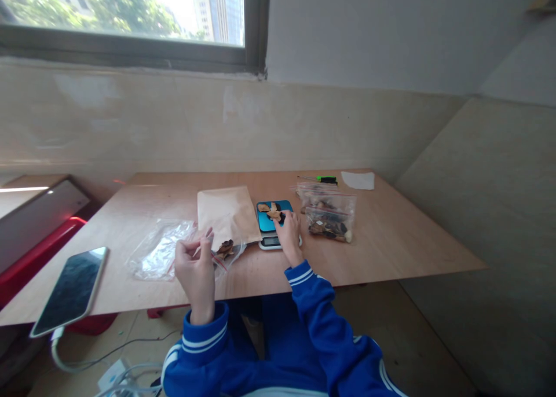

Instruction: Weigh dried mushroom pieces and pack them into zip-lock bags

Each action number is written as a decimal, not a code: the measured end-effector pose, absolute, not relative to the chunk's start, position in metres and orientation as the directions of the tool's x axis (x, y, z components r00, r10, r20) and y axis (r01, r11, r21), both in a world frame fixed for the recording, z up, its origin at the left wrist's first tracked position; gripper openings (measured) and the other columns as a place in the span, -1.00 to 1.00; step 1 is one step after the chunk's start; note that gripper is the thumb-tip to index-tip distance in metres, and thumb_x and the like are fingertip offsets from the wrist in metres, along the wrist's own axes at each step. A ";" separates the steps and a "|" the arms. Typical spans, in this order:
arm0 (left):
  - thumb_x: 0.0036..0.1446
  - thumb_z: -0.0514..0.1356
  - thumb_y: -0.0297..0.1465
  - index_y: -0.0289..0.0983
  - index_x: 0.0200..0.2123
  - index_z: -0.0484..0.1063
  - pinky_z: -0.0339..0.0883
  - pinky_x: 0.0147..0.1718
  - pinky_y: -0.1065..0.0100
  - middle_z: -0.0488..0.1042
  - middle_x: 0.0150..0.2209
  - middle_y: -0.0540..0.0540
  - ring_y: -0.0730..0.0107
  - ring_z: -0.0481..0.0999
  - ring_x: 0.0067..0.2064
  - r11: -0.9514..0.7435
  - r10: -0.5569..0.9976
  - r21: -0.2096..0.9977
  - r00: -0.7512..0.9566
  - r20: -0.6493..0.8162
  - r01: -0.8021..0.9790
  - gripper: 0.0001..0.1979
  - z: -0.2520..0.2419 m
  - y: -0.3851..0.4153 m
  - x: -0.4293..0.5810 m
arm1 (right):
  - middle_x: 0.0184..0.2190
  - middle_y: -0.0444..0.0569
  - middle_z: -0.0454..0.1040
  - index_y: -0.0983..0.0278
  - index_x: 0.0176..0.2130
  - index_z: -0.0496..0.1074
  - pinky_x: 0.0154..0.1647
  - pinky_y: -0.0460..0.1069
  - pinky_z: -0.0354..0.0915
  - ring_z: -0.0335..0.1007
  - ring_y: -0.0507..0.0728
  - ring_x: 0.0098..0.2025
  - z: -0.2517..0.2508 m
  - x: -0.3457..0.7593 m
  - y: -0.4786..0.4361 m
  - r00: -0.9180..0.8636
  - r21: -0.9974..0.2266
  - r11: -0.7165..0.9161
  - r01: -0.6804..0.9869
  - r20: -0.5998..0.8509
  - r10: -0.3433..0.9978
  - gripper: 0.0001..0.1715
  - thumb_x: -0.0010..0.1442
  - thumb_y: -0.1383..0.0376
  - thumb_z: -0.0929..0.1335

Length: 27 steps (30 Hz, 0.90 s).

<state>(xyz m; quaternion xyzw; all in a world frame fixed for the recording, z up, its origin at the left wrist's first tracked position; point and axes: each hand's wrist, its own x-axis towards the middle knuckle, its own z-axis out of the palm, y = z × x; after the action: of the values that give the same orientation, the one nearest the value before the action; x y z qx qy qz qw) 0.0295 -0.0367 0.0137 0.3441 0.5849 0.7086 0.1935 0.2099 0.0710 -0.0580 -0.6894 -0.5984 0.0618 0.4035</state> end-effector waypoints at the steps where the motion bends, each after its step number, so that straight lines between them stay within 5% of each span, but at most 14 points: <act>1: 0.05 0.22 -0.27 -0.24 -0.48 0.19 0.50 -0.23 0.26 0.60 -0.24 -0.22 0.12 0.61 -0.13 -0.235 0.680 0.963 -0.687 0.257 0.128 -0.74 0.014 -0.036 0.030 | -0.16 0.17 0.46 0.36 -0.15 0.41 0.01 0.13 0.25 0.34 0.28 -0.05 -0.058 0.212 0.071 0.265 -0.639 0.061 0.766 0.402 0.877 -0.76 0.13 0.40 0.33; 15: 0.05 0.22 -0.24 -0.23 -0.47 0.19 0.48 -0.31 0.32 0.59 -0.26 -0.17 0.13 0.61 -0.12 -0.196 0.702 0.969 -0.668 0.246 0.151 -0.73 0.011 -0.036 0.030 | -0.27 0.08 0.58 0.35 -0.26 0.49 -0.13 0.07 0.36 0.49 0.18 -0.22 -0.035 0.220 0.063 0.225 -0.803 0.196 0.562 0.377 0.898 -0.76 0.08 0.47 0.27; 22: 0.03 0.23 -0.25 -0.24 -0.45 0.21 0.49 -0.25 0.28 0.59 -0.27 -0.16 0.13 0.60 -0.11 -0.195 0.715 0.974 -0.663 0.224 0.119 -0.75 0.009 -0.034 0.033 | -0.27 -0.02 0.59 0.29 -0.23 0.49 -0.18 -0.03 0.41 0.52 0.10 -0.23 0.021 0.191 0.030 0.067 -0.902 0.344 0.262 0.373 0.925 -0.82 0.10 0.41 0.36; 27: 0.02 0.24 -0.26 -0.24 -0.47 0.22 0.51 -0.26 0.29 0.58 -0.30 -0.14 0.15 0.61 -0.13 -0.198 0.689 0.970 -0.684 0.240 0.140 -0.75 0.010 -0.034 0.038 | -0.26 -0.07 0.57 0.23 -0.24 0.49 -0.11 -0.02 0.37 0.49 0.09 -0.19 0.035 0.161 0.009 -0.049 -0.804 0.422 0.420 0.444 0.895 -0.75 0.12 0.50 0.31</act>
<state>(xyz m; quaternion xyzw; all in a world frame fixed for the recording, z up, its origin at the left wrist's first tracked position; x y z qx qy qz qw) 0.0382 -0.0339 0.0098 0.3446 0.6016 0.6930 0.1978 0.1605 0.0092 0.0346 -0.4809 -0.6833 0.2404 0.4940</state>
